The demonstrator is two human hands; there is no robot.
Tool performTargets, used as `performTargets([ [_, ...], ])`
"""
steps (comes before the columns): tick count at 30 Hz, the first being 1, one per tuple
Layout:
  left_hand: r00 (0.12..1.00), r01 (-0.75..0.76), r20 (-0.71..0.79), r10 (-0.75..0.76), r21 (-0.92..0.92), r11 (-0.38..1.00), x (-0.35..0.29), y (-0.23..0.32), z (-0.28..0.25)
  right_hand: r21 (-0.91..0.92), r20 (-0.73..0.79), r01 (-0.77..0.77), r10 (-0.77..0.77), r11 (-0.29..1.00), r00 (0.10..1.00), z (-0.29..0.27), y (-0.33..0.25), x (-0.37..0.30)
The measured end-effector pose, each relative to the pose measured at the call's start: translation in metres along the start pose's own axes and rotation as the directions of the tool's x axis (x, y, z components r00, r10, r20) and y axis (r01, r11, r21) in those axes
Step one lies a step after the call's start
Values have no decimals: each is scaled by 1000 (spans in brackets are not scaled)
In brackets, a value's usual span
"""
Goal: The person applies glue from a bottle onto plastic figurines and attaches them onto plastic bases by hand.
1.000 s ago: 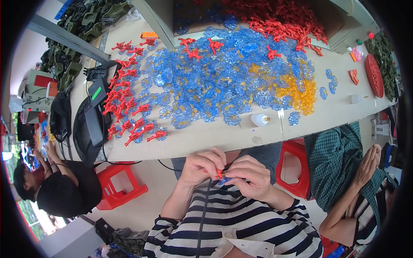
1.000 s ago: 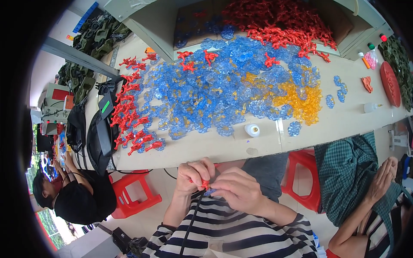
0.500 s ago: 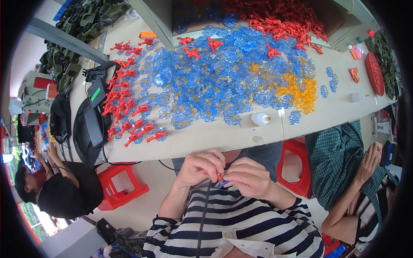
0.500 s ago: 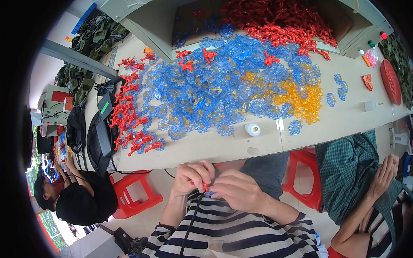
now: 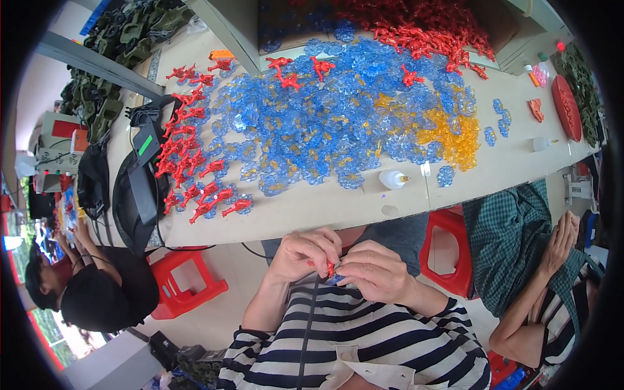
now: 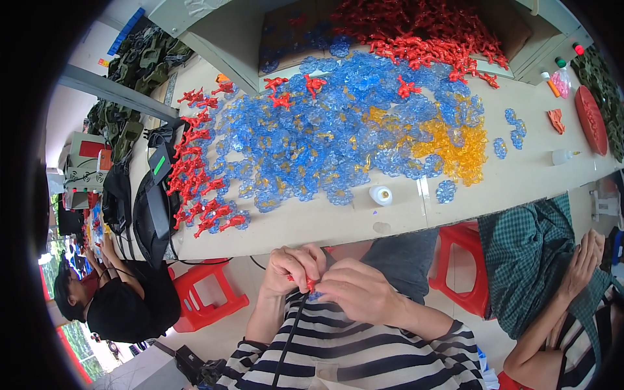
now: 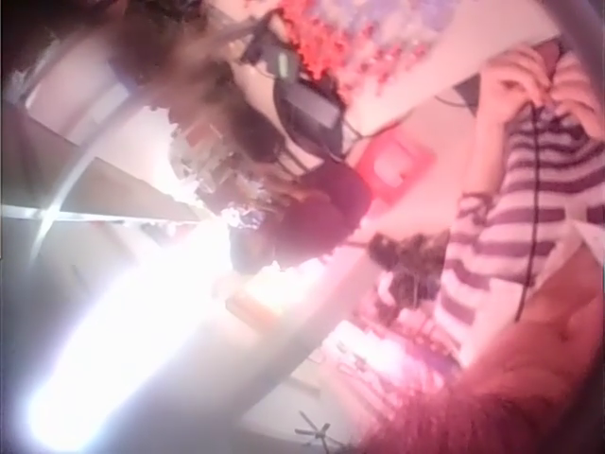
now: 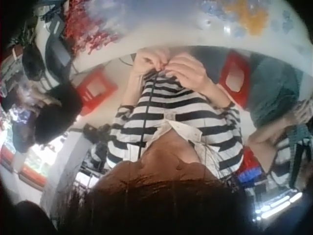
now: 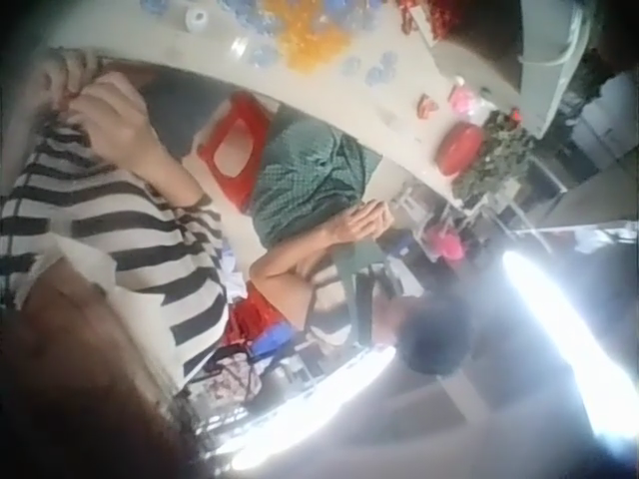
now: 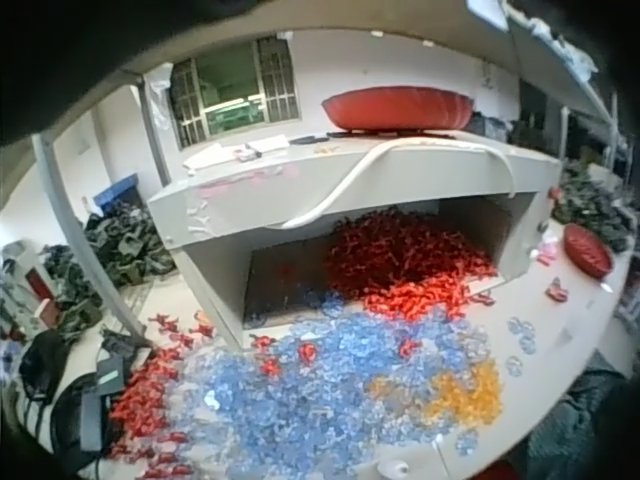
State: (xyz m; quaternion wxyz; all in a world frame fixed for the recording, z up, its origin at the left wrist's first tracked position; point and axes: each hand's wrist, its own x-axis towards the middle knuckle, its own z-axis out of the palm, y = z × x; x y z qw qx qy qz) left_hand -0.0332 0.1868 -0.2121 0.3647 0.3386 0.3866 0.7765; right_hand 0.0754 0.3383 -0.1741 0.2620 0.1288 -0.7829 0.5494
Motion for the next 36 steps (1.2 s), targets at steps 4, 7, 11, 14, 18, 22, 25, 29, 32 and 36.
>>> performTargets([
  [4,1000,0,-26,1,42,999,-3,5,0,33,10,-1,0,999,1000,2,-1,3],
  [7,999,16,-30,-14,47,999,-6,8,1,49,20,10,-11,999,1000,3,0,5],
  [11,998,-3,-65,9,94,996,-15,18,-3,76,55,11,-15,997,998,11,1,10],
  [14,994,-28,-97,46,175,984,-24,35,-8,116,83,-27,17,993,996,21,0,19],
  [18,975,28,-213,61,390,920,-45,69,-17,-1,39,-112,111,994,993,24,-1,30],
  [22,712,439,-618,334,762,475,-55,89,-23,-90,-8,-207,207,974,978,14,7,21],
  [25,682,546,-514,520,831,106,-51,84,-42,-111,-25,-267,266,957,964,7,9,10],
  [29,652,555,-440,618,832,6,-43,74,-52,-170,-212,-249,211,954,954,-10,12,-6],
  [32,683,516,-309,662,846,-138,-33,78,-44,-241,-532,-287,121,927,838,-33,28,-31],
  [36,665,528,-273,695,830,-178,-22,85,-24,-306,-529,-467,260,830,808,-44,30,3],
])
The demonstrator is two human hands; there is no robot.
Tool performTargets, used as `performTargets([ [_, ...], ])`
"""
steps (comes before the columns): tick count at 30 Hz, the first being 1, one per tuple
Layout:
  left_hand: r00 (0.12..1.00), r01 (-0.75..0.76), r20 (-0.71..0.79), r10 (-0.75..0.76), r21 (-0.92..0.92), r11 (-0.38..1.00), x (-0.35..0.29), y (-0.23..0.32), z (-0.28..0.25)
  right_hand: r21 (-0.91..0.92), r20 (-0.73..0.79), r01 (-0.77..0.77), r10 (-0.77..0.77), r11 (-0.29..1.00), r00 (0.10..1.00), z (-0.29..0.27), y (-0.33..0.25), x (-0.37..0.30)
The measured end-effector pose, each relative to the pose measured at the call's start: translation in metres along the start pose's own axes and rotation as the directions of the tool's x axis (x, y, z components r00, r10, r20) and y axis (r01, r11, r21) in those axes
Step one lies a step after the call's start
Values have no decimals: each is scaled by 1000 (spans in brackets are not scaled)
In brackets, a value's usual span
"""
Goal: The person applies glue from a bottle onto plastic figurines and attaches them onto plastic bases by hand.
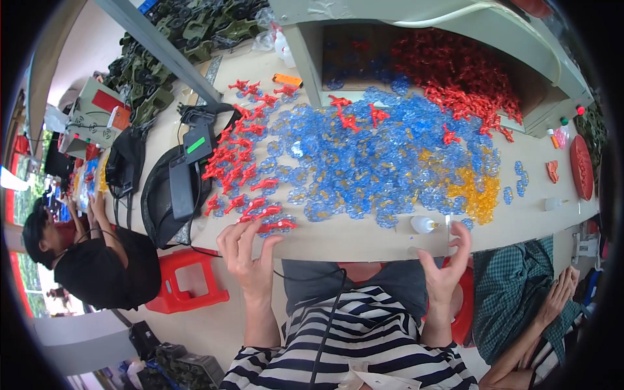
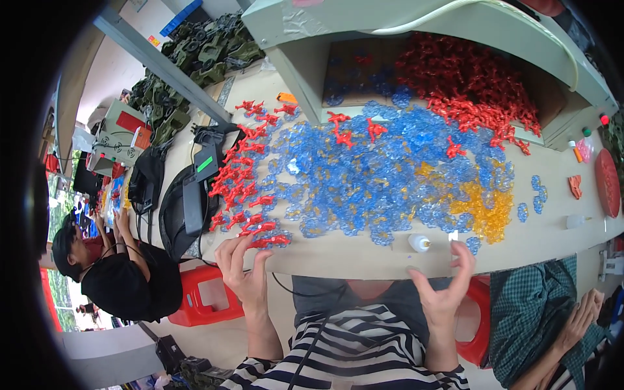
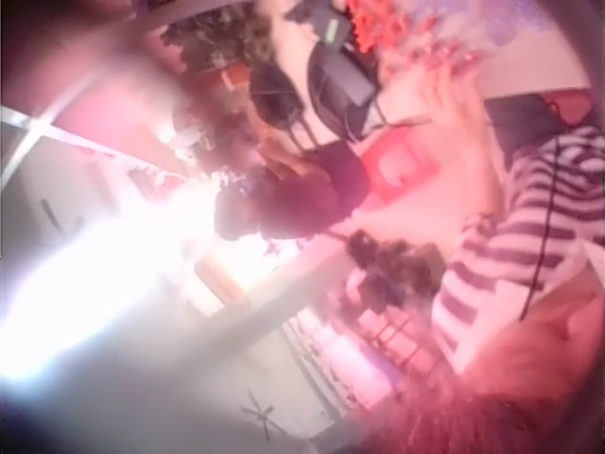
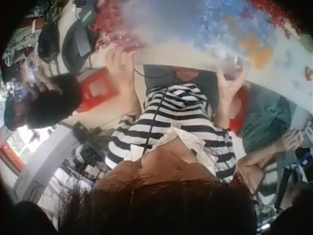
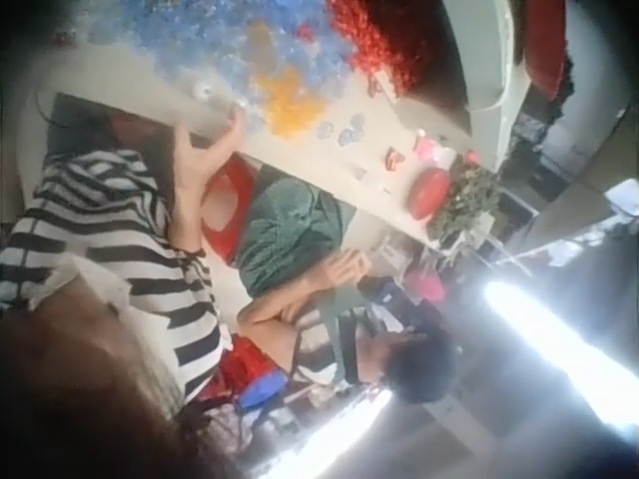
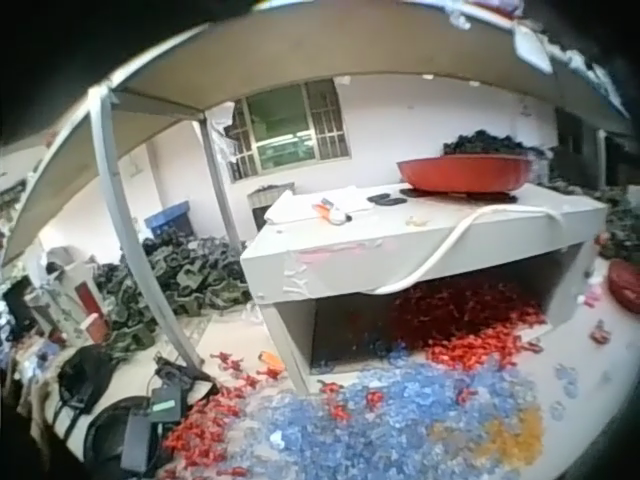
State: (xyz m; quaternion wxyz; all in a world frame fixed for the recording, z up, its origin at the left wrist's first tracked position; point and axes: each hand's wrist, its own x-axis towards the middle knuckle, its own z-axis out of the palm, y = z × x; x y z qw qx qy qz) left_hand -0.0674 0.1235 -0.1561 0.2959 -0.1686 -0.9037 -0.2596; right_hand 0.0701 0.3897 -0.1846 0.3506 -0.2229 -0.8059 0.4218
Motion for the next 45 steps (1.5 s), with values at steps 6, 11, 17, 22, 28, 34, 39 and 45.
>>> performTargets([
  [6,945,-6,316,87,-248,969,41,44,13,-116,152,27,-9,993,988,14,8,14],
  [11,880,-152,420,222,-195,969,99,36,34,-106,151,64,-48,992,987,16,10,16],
  [17,736,-474,378,562,-306,826,149,48,123,-98,143,124,-109,988,984,18,12,18],
  [22,629,-631,388,674,-251,734,159,48,155,-39,160,76,-69,996,985,14,13,17],
  [28,838,35,484,253,-510,859,137,84,90,187,64,-25,13,982,998,12,18,7],
  [34,476,869,878,56,-460,-180,28,77,37,275,303,-141,54,951,951,1,-9,7],
  [39,403,822,909,106,-309,-479,-42,66,40,310,338,10,-120,951,934,-1,-18,-3],
  [45,486,837,867,-110,-498,-224,-55,74,34,189,384,98,-166,977,909,-9,-38,-2],
])
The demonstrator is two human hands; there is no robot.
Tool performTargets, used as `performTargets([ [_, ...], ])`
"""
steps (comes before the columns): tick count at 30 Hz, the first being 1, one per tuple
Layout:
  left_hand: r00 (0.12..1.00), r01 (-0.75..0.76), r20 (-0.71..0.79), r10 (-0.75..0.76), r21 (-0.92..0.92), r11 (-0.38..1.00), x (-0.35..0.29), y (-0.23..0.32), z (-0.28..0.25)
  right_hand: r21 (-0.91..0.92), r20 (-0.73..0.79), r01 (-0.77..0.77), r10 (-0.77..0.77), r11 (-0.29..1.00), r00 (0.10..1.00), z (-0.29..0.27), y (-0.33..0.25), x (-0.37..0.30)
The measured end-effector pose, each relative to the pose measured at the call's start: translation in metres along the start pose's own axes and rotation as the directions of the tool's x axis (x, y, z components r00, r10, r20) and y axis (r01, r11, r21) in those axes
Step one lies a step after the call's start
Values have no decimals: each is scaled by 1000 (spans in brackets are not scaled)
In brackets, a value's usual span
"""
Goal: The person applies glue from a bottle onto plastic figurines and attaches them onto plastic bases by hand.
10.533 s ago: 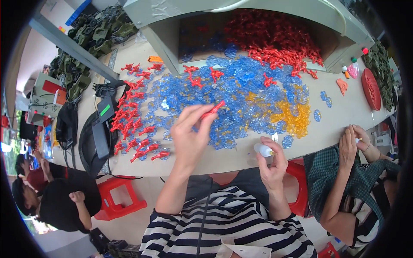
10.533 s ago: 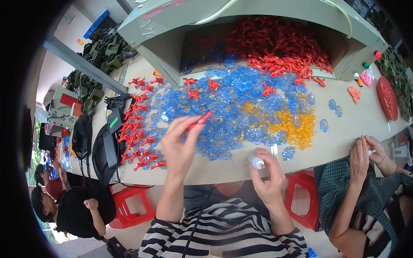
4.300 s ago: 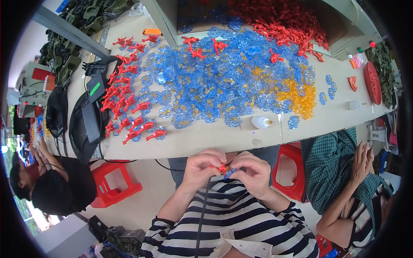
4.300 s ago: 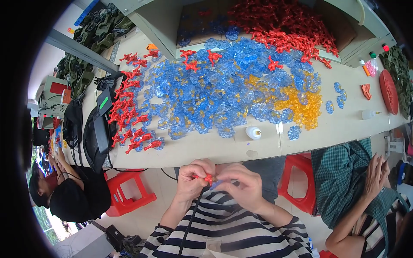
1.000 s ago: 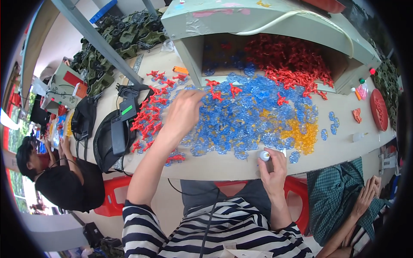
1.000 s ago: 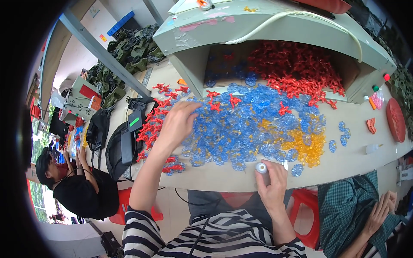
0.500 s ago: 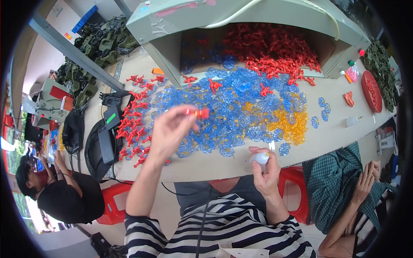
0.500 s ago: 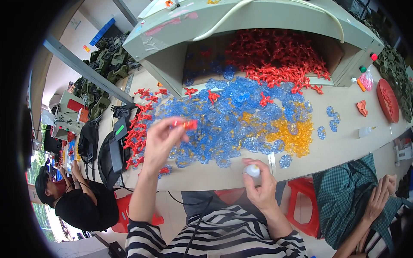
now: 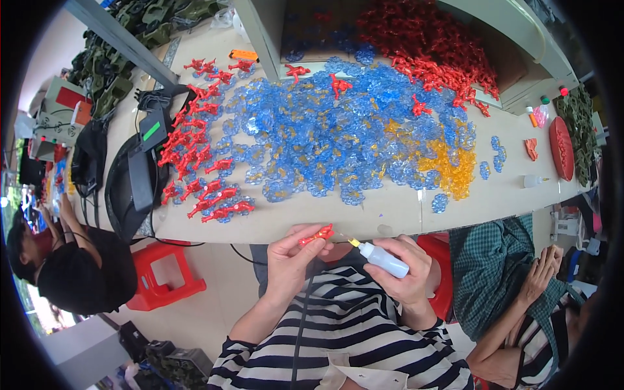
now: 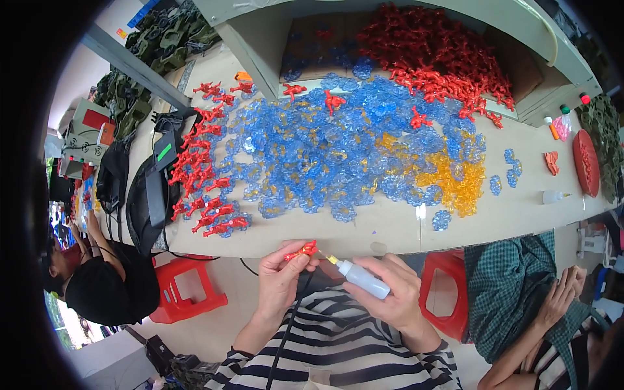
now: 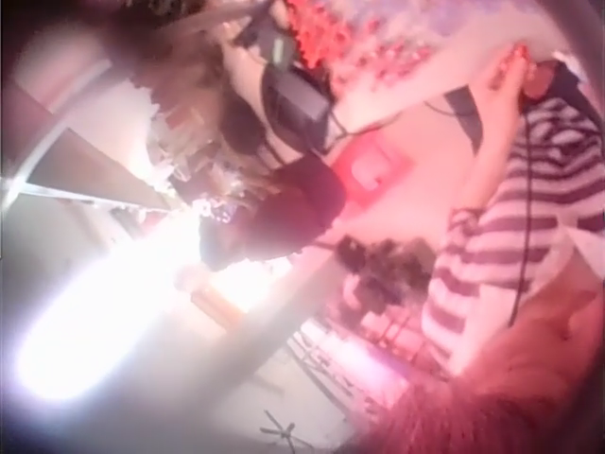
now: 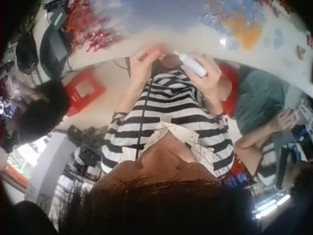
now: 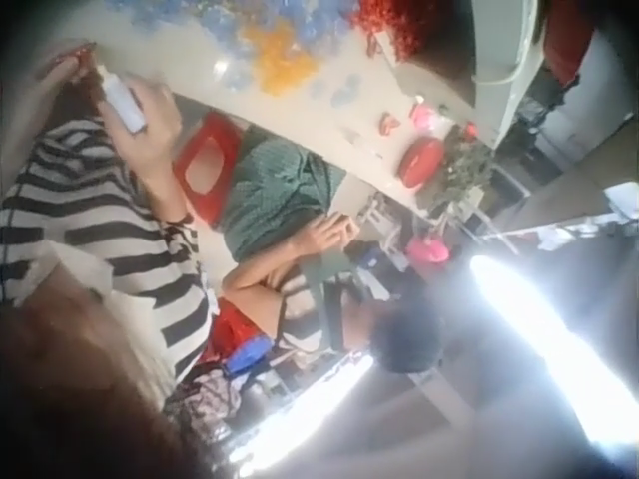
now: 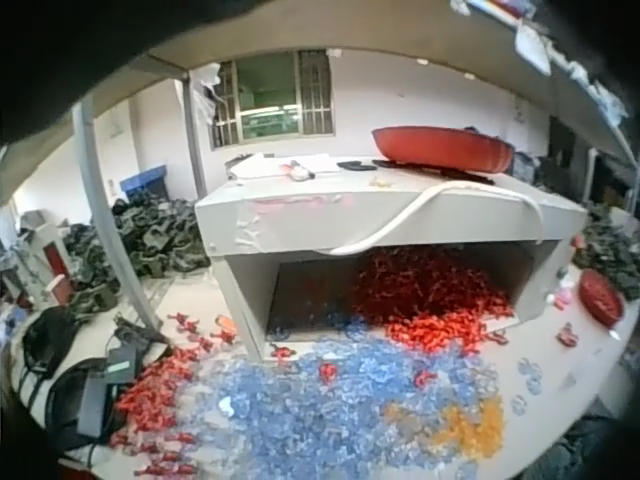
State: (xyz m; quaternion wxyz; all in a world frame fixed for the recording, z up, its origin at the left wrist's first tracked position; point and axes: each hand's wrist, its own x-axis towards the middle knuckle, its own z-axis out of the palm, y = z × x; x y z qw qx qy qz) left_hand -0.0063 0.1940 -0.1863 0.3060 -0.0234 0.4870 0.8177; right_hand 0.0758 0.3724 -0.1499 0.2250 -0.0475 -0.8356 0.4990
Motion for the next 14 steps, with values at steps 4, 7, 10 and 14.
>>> performTargets([
  [4,991,-122,-47,129,128,984,-4,1,2,-4,-26,2,-2,1000,1000,5,3,-7],
  [7,989,-125,-51,135,170,977,-5,1,2,4,3,-25,25,1000,1000,4,1,-7],
  [10,989,-133,-43,144,186,973,-5,-1,0,20,-9,-41,41,999,999,5,0,-6],
  [14,982,-178,-18,188,239,955,-5,-1,-1,8,16,-30,30,1000,999,5,2,-7],
])
